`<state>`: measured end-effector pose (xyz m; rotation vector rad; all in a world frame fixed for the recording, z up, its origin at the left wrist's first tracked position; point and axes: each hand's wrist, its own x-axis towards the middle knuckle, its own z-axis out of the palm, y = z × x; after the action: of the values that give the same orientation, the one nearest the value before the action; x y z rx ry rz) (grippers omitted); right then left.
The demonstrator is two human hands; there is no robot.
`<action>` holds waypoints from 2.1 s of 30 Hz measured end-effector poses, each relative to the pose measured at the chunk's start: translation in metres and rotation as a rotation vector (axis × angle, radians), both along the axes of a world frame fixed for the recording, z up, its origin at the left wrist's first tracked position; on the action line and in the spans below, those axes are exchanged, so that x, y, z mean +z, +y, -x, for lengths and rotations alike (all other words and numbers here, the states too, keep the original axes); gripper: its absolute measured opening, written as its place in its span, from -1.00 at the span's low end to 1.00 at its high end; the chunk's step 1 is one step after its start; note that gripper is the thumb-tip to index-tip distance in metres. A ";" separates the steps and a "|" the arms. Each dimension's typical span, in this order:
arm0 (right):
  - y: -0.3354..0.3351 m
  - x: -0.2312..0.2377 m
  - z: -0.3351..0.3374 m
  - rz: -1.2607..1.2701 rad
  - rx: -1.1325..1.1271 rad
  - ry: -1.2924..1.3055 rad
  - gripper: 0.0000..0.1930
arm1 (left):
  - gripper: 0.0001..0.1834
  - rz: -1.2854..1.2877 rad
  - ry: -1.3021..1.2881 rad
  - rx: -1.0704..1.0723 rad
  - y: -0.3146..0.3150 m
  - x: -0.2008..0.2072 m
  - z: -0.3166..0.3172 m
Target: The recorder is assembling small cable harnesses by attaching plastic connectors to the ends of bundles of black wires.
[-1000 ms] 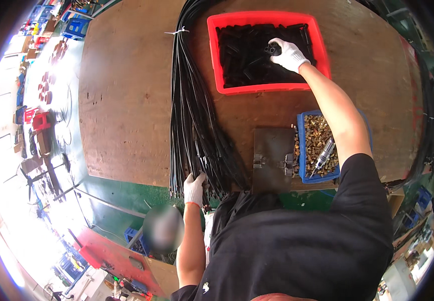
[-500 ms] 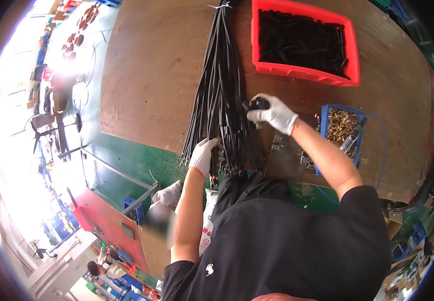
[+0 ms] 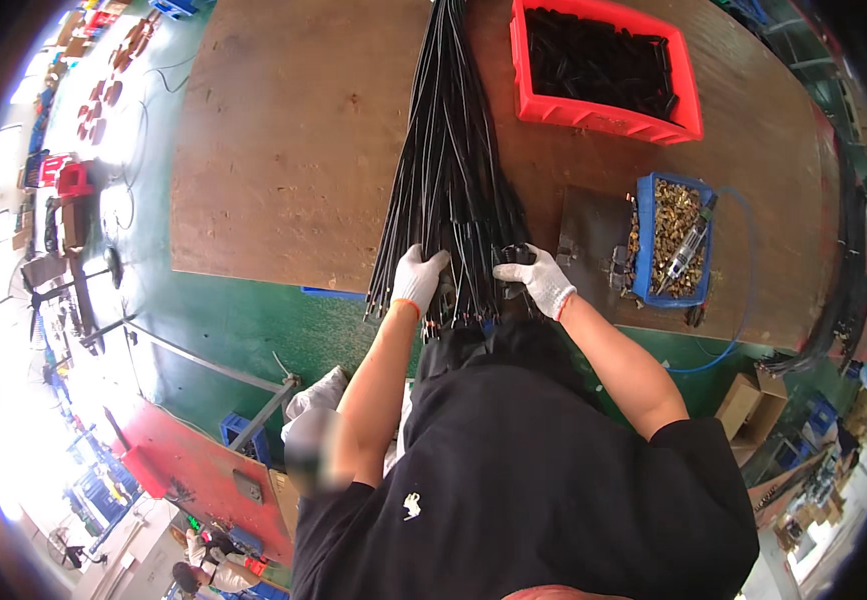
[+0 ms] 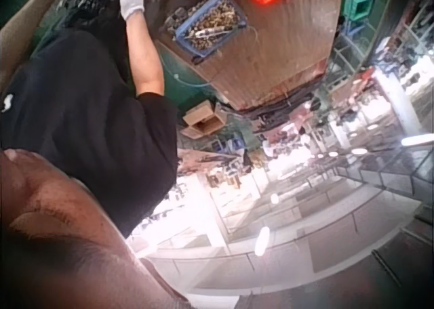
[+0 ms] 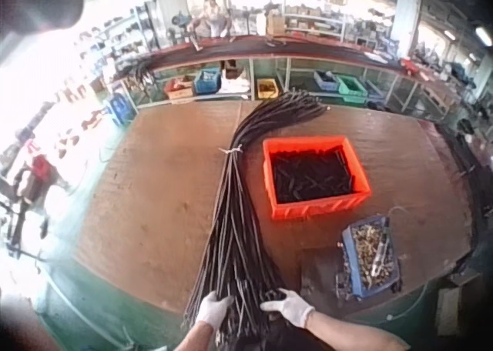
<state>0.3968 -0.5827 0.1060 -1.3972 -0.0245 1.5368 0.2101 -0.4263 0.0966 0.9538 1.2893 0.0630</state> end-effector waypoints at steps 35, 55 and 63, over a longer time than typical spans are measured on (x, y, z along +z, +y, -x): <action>-0.061 0.045 0.039 -0.085 0.490 -0.194 -0.60 | -0.79 0.295 -0.319 0.169 -0.016 -0.005 -0.007; 0.035 0.004 0.063 0.183 0.070 -0.446 -0.40 | -0.71 0.031 -0.067 0.020 0.003 -0.009 0.018; 0.141 -0.039 0.015 0.192 -0.013 -0.668 -0.69 | -0.74 0.147 -0.107 -0.005 0.026 0.016 0.033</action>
<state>0.3820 -0.4421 0.0668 -2.0060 -0.2799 1.0196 0.1767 -0.4000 0.1122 0.8169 1.1762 0.0145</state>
